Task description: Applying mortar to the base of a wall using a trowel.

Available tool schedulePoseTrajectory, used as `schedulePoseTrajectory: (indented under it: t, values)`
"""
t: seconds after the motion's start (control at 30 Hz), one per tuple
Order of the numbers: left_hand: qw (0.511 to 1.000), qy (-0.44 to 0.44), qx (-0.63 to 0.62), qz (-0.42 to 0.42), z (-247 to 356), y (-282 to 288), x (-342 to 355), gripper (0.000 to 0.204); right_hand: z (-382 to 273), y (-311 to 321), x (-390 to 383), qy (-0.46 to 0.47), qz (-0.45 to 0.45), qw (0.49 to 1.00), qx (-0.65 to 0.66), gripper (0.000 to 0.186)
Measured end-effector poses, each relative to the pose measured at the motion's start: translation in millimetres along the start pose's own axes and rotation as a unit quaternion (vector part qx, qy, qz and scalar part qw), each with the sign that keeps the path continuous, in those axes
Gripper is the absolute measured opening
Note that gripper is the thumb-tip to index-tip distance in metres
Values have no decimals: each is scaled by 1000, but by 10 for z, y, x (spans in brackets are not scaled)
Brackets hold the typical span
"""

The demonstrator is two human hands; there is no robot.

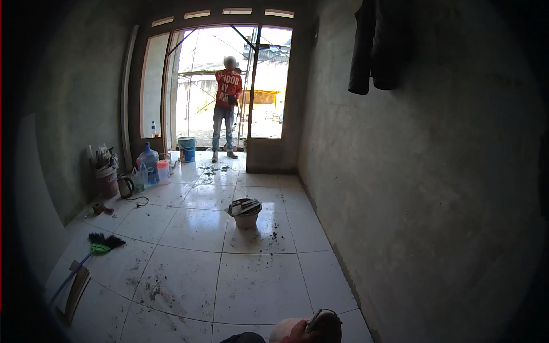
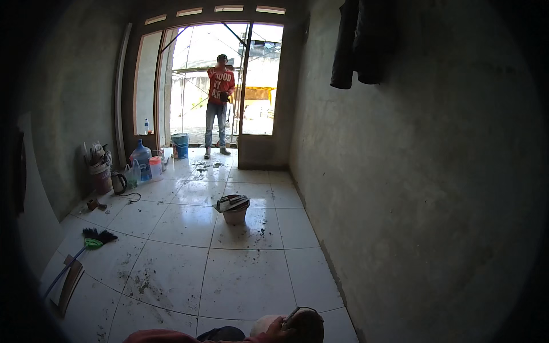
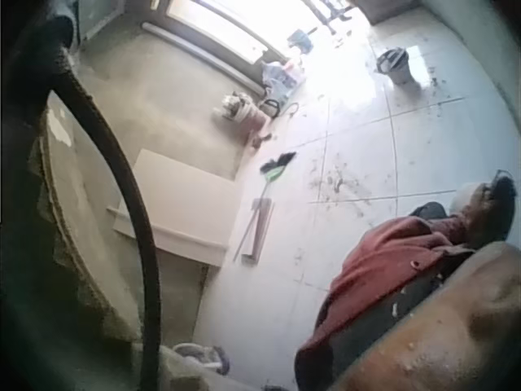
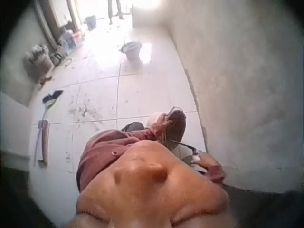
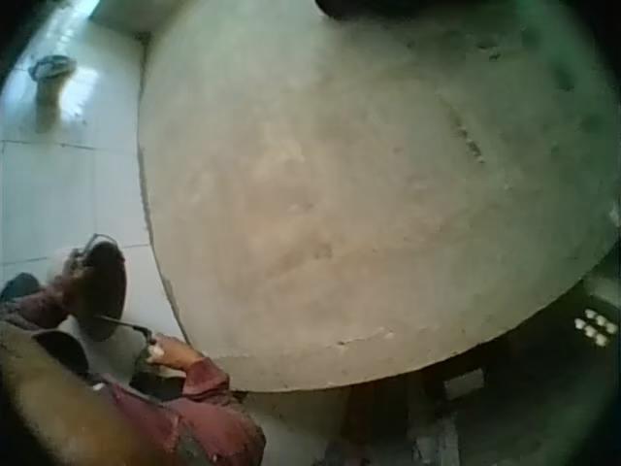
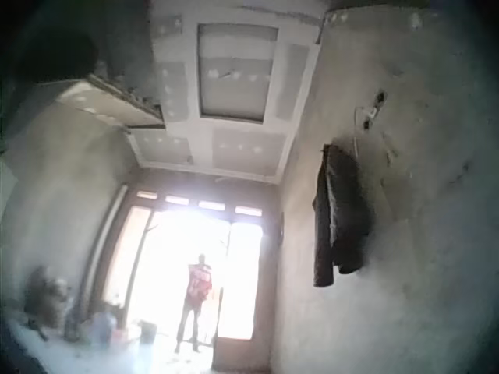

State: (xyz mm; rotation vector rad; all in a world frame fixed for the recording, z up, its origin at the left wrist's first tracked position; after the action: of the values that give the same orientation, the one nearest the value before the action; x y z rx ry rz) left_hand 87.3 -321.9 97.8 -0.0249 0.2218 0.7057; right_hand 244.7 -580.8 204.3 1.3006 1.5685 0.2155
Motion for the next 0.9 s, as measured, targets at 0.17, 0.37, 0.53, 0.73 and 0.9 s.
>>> schedulePoseTrajectory:
  t: [0.17, 0.37, 0.53, 0.73, 0.9]
  values:
    - [996, 17, -64, 51, 124, 41, -122, 63, -149, 55, 49, -23, -71, 996, 55, 53]
    - [993, -34, 76, 85, 89, -5, 15, 54, -238, 123, 22, -56, -92, 992, 63, 53]
    - [991, -99, 12, 86, 47, -112, 28, 49, 4, -40, 90, 34, 4, 999, 20, 56]
    - [993, -22, -70, 94, 414, 31, -195, 41, -171, 99, 35, -22, -43, 999, 14, 57]
    - [953, -57, 242, 176, -400, 230, 307, 54, 23, -58, 141, 45, -6, 999, -18, 56]
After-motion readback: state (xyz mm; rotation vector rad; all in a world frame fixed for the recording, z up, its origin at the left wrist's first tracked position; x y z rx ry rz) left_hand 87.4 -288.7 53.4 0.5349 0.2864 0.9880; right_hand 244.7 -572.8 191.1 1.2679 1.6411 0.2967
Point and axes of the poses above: each hand's wrist, its own x-axis towards the middle knuckle, its own y-axis out of the back of the hand, z = x × y, the point moved 3 cm from there along x, towards the middle knuckle, and after that the axes turned 5 degrees about -z, right-handed, at the moved point
